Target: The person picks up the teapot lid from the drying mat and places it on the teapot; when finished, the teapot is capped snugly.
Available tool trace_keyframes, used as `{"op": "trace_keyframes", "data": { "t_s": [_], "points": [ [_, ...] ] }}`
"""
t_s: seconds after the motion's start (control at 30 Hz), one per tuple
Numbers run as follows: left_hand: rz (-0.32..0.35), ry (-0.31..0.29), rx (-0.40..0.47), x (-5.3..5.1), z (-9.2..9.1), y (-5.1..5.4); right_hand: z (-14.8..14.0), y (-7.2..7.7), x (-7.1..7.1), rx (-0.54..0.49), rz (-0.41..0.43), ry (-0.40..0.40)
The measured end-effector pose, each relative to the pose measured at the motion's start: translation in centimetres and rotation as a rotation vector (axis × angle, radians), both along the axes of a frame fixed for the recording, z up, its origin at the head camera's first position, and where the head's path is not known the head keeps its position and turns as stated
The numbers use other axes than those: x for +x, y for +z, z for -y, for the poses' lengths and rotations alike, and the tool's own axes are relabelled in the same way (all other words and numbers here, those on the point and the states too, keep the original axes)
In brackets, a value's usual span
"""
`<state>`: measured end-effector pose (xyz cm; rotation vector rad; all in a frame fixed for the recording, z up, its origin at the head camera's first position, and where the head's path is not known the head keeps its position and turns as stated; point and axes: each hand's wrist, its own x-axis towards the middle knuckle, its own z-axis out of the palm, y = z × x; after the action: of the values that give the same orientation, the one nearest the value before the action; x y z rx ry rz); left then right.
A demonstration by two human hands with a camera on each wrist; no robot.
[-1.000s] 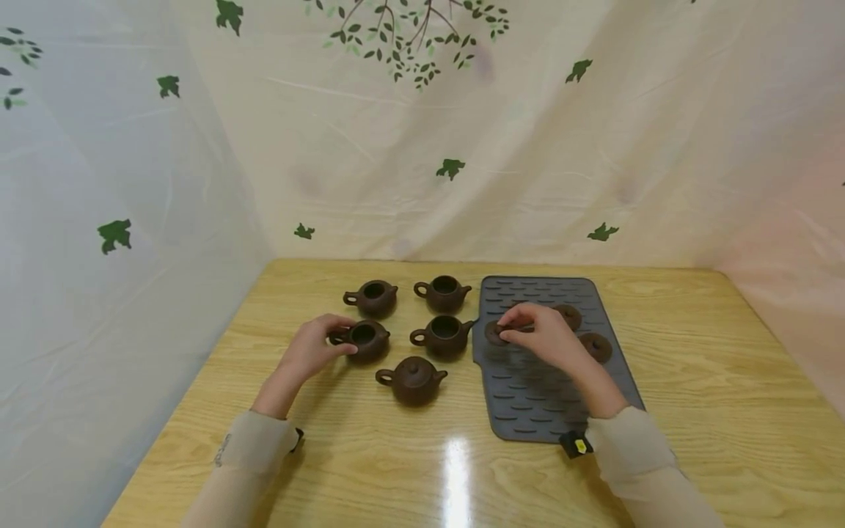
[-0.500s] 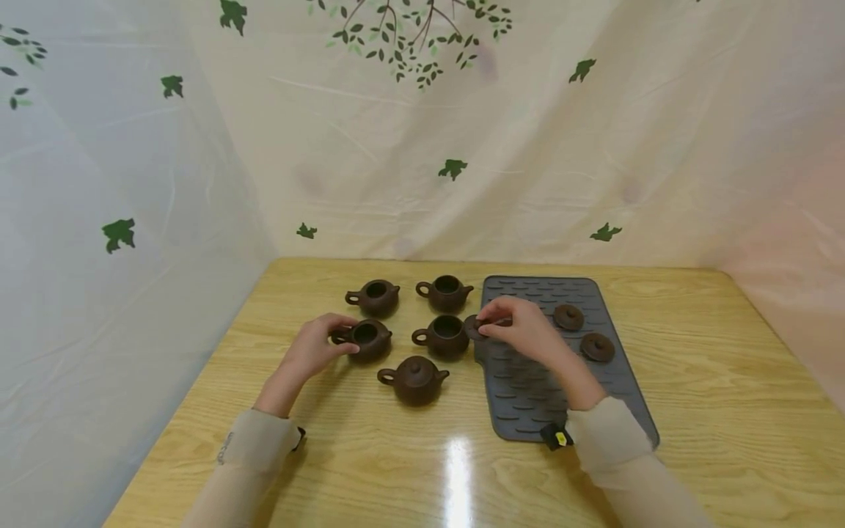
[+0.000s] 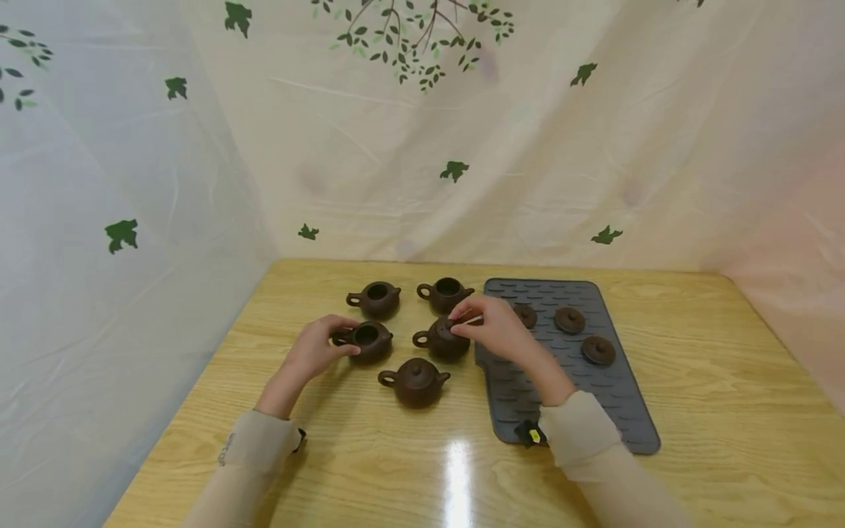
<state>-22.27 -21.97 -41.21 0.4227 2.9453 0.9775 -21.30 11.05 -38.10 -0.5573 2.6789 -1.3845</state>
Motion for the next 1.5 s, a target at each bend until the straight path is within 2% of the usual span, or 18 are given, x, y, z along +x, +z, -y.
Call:
{"op": "trace_keyframes", "data": {
  "t_s": [0.37, 0.83, 1.17, 1.5],
  "points": [
    [-0.002, -0.004, -0.010, 0.0, 0.0, -0.1, 3.4, -0.6, -0.5, -0.004, -0.021, 0.014],
    [0.005, 0.004, -0.013, 0.0, 0.0, -0.2, 8.4, -1.0, -1.0, -0.059, 0.035, 0.019],
    [0.025, 0.017, -0.008, -0.1, -0.1, -0.1, 11.2, -1.6, -1.6, -0.089, 0.033, -0.010],
    [0.005, 0.008, -0.016, -0.2, -0.1, 0.1, 13.1, -2.2, -2.7, 0.008, 0.038, -0.082]
  ]
}}
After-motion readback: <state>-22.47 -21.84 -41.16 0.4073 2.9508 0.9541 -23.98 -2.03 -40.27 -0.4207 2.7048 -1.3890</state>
